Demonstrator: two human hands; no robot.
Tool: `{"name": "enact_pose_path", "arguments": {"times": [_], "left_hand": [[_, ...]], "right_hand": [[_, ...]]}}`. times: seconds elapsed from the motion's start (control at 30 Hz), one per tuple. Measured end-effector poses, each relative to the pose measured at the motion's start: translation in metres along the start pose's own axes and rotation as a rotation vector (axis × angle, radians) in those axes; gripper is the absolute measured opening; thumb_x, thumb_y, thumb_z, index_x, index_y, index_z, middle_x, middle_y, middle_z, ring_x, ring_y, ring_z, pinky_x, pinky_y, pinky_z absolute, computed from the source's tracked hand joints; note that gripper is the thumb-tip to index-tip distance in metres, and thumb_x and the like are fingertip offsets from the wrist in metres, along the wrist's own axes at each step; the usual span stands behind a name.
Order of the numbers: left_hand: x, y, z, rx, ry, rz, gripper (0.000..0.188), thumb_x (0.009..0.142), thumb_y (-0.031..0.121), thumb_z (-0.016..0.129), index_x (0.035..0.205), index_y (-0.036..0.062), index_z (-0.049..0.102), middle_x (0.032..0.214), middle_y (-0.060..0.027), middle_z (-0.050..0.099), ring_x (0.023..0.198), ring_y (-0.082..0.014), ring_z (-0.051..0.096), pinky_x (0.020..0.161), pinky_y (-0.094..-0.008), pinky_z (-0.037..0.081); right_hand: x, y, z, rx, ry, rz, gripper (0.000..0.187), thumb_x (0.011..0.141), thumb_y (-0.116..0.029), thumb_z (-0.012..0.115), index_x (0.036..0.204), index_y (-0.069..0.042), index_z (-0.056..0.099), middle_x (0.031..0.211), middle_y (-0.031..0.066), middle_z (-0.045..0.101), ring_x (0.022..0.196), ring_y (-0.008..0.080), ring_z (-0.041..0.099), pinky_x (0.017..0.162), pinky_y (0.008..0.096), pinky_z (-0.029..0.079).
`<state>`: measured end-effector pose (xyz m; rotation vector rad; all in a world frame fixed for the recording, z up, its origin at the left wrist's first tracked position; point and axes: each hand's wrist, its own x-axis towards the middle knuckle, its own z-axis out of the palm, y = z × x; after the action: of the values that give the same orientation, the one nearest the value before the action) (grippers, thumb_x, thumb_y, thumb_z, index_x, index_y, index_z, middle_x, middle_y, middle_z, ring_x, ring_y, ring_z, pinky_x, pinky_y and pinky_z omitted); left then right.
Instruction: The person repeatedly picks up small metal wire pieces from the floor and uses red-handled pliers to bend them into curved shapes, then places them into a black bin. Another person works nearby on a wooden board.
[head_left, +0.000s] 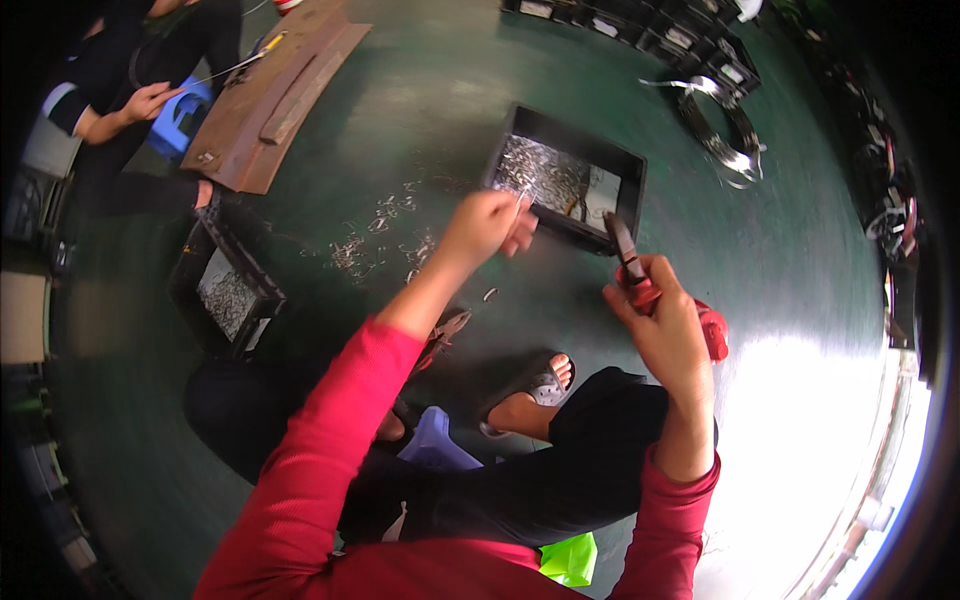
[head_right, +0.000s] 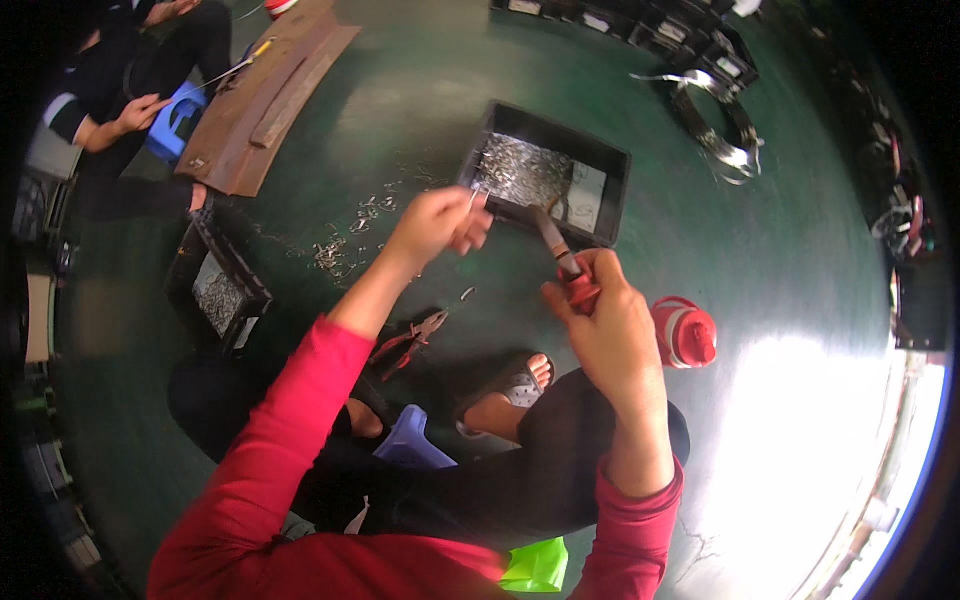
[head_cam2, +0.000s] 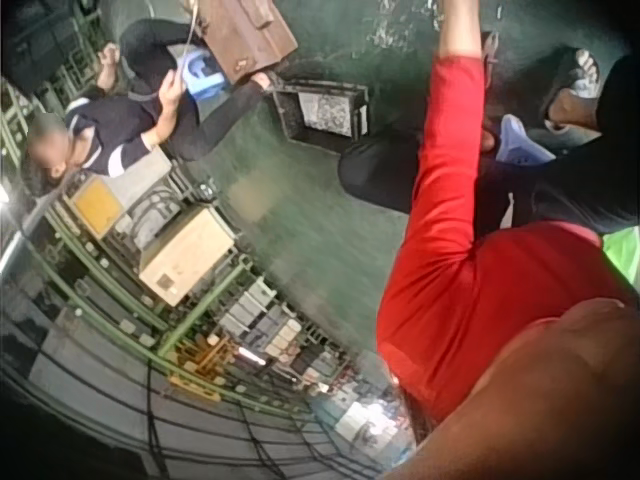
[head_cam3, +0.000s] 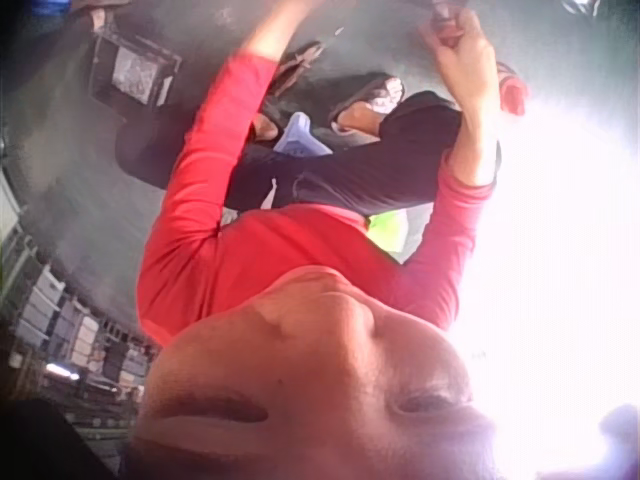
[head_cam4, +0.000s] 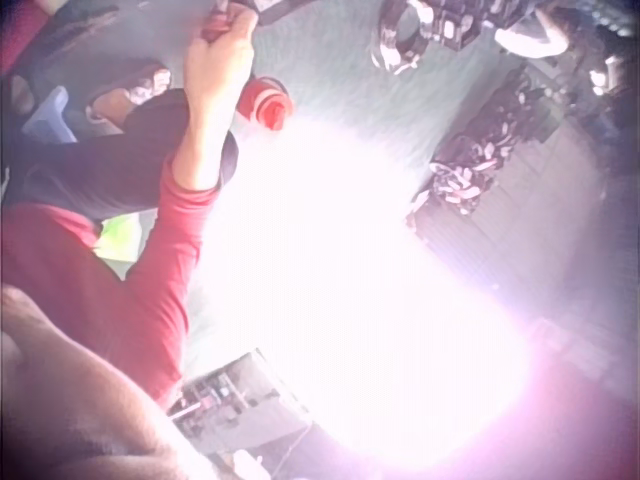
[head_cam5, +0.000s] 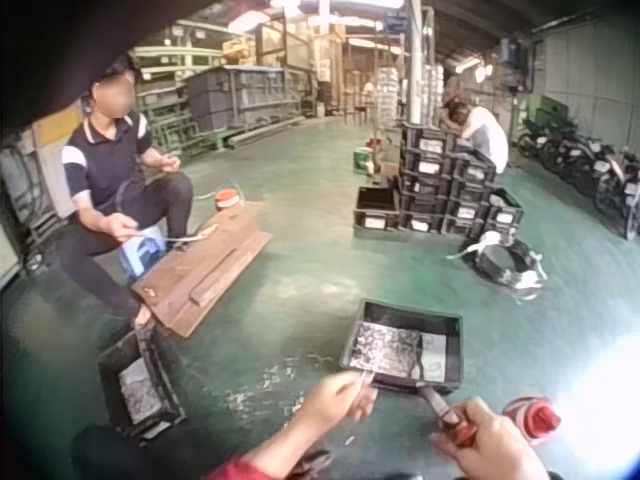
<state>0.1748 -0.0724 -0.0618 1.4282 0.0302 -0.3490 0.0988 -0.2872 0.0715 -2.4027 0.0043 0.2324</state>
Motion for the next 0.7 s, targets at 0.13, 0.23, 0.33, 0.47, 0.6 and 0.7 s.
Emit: {"name": "enact_pose_path", "arguments": {"times": [0.13, 0.23, 0.33, 0.47, 0.6, 0.7], "left_hand": [[0.119, -0.019, 0.029, 0.578, 0.262, 0.223, 0.042, 0.091, 0.038, 0.059, 0.114, 0.003, 0.065, 0.11, -0.019, 0.067, 0.106, -0.0348, 0.063, 0.091, -0.0385, 0.049], [0.142, -0.079, 0.019, 0.722, 0.245, 0.184, 0.033, 0.089, 0.03, 0.065, 0.106, 0.002, 0.068, 0.103, -0.0156, 0.07, 0.096, -0.0247, 0.068, 0.083, -0.0347, 0.052], [0.107, -0.168, -0.004, 0.811, 0.161, 0.036, 0.02, 0.085, 0.026, 0.068, 0.091, 0.0065, 0.071, 0.086, -0.0116, 0.072, 0.083, -0.0246, 0.07, 0.074, -0.0371, 0.053], [0.037, -0.254, -0.017, 0.919, 0.241, -0.301, 0.013, 0.082, 0.021, 0.07, 0.087, 0.0087, 0.071, 0.083, -0.0098, 0.072, 0.078, -0.0256, 0.069, 0.07, -0.0372, 0.053], [0.009, -0.284, -0.006, 0.964, 0.377, 0.037, 0.017, 0.074, 0.019, 0.076, 0.082, 0.0101, 0.064, 0.08, -0.0071, 0.065, 0.081, -0.0293, 0.06, 0.071, -0.0427, 0.049], [0.008, -0.285, -0.001, 1.281, 0.336, 0.07, 0.015, 0.074, 0.021, 0.073, 0.077, 0.0125, 0.06, 0.082, -0.008, 0.06, 0.083, -0.0316, 0.057, 0.069, -0.0466, 0.045]], "right_hand": [[0.001, 0.021, -0.018, -0.074, 0.057, 0.159, 0.031, 0.085, -0.02, 0.071, 0.105, -0.003, 0.054, 0.079, 0.0091, 0.06, 0.073, 0.0203, 0.057, 0.07, 0.0324, 0.045], [0.0, 0.036, -0.023, -0.129, 0.15, 0.13, 0.033, 0.084, -0.02, 0.072, 0.106, -0.003, 0.055, 0.083, 0.0123, 0.062, 0.077, 0.0289, 0.06, 0.071, 0.0372, 0.047], [-0.003, 0.049, -0.028, -0.192, 0.159, 0.154, 0.032, 0.083, -0.02, 0.072, 0.105, -0.004, 0.054, 0.09, 0.0157, 0.065, 0.084, 0.0384, 0.063, 0.071, 0.0431, 0.047], [0.0, 0.062, -0.024, -0.18, 0.068, 0.224, 0.031, 0.082, -0.015, 0.071, 0.104, -0.005, 0.053, 0.092, 0.0158, 0.064, 0.087, 0.04, 0.061, 0.073, 0.0446, 0.047], [0.004, 0.061, -0.016, -0.228, -0.022, 0.238, 0.031, 0.08, -0.011, 0.071, 0.104, -0.005, 0.053, 0.091, 0.016, 0.063, 0.088, 0.0399, 0.06, 0.077, 0.0448, 0.044], [0.006, 0.051, -0.009, -0.257, -0.033, 0.185, 0.031, 0.078, -0.009, 0.07, 0.103, -0.004, 0.053, 0.092, 0.0167, 0.063, 0.089, 0.0403, 0.059, 0.078, 0.045, 0.043]]}}
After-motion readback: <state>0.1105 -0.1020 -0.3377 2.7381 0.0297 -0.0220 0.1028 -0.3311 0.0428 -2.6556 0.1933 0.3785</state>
